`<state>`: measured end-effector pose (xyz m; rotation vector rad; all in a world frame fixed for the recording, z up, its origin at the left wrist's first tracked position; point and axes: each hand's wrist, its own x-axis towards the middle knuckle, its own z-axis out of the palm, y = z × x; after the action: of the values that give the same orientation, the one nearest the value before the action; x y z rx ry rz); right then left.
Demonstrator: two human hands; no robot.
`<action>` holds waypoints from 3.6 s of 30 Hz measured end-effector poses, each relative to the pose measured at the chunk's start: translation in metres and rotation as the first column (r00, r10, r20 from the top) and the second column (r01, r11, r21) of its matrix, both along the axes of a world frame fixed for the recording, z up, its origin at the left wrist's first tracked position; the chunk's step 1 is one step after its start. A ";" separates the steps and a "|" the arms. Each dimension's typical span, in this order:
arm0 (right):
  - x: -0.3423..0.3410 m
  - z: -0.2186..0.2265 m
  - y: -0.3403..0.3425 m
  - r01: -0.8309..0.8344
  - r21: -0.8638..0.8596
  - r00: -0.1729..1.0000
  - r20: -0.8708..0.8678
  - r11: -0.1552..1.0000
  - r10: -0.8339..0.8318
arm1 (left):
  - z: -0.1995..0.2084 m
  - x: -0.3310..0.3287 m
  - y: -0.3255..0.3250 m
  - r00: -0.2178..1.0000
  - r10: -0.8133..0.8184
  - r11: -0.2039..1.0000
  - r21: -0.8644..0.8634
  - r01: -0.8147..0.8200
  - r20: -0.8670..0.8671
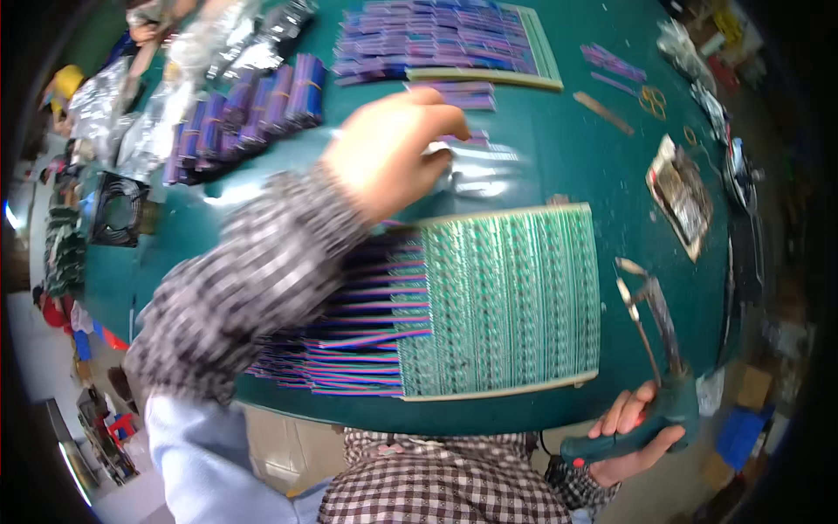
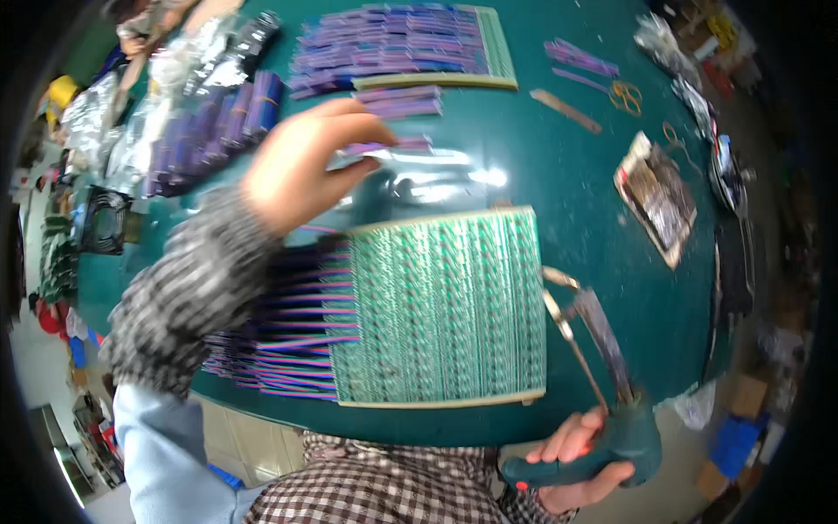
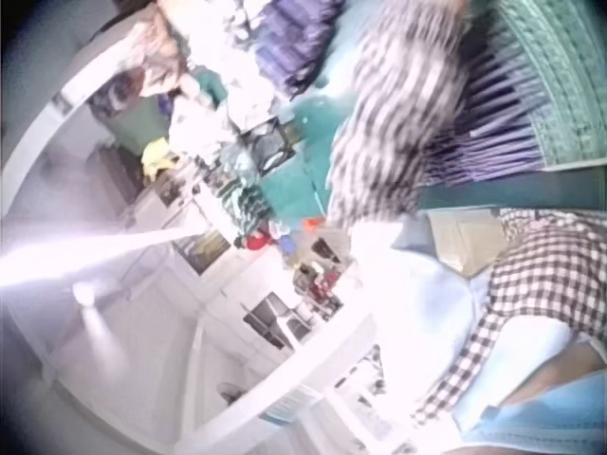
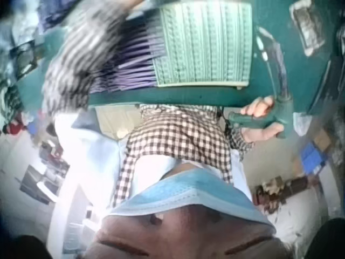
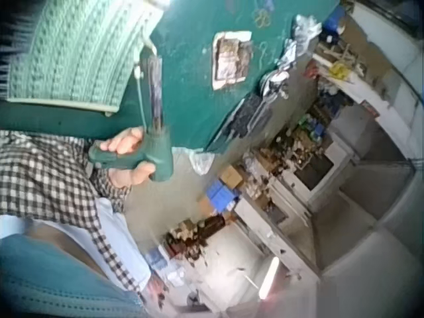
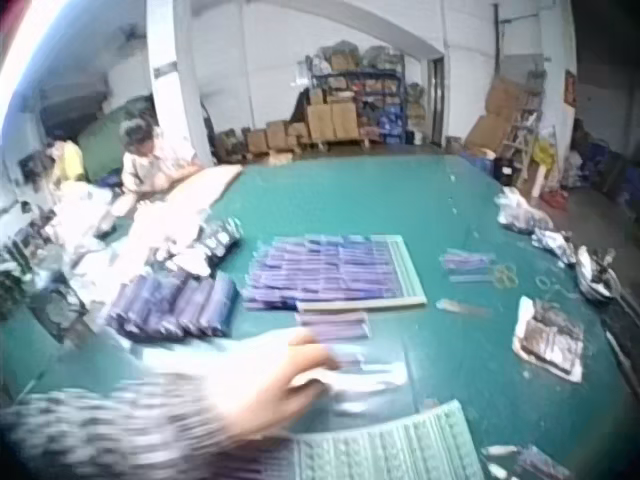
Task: The person positions ribbon cables onto circuit boards and solders the wire ends in place using a soldering iron, picking up additional cables from the table to attach to the board.
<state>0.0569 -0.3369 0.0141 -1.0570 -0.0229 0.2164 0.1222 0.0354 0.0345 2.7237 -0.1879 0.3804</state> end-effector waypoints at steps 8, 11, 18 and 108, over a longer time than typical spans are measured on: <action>0.005 0.006 -0.008 -0.061 -0.058 0.971 -0.235 0.996 0.045 | -0.069 0.038 0.004 0.993 0.110 0.987 -0.112 -0.113 -0.035; 0.008 0.011 -0.008 -0.071 -0.099 0.968 -0.245 0.993 0.045 | -0.064 0.032 -0.001 0.990 0.129 0.988 -0.087 -0.124 0.055; 0.004 0.004 -0.006 -0.118 -0.089 0.964 -0.249 0.989 0.093 | -0.042 0.030 0.005 0.989 0.072 0.994 -0.096 -0.061 0.125; -0.091 0.008 0.003 -0.435 -0.451 0.898 -0.155 0.780 0.412 | -0.036 -0.158 -0.071 0.965 -0.121 0.992 -0.007 0.126 0.233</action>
<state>-0.0340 -0.3339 0.0225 -1.5358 -0.1755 0.6877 -0.0356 -0.0355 -0.0018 2.6238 -0.4127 0.6608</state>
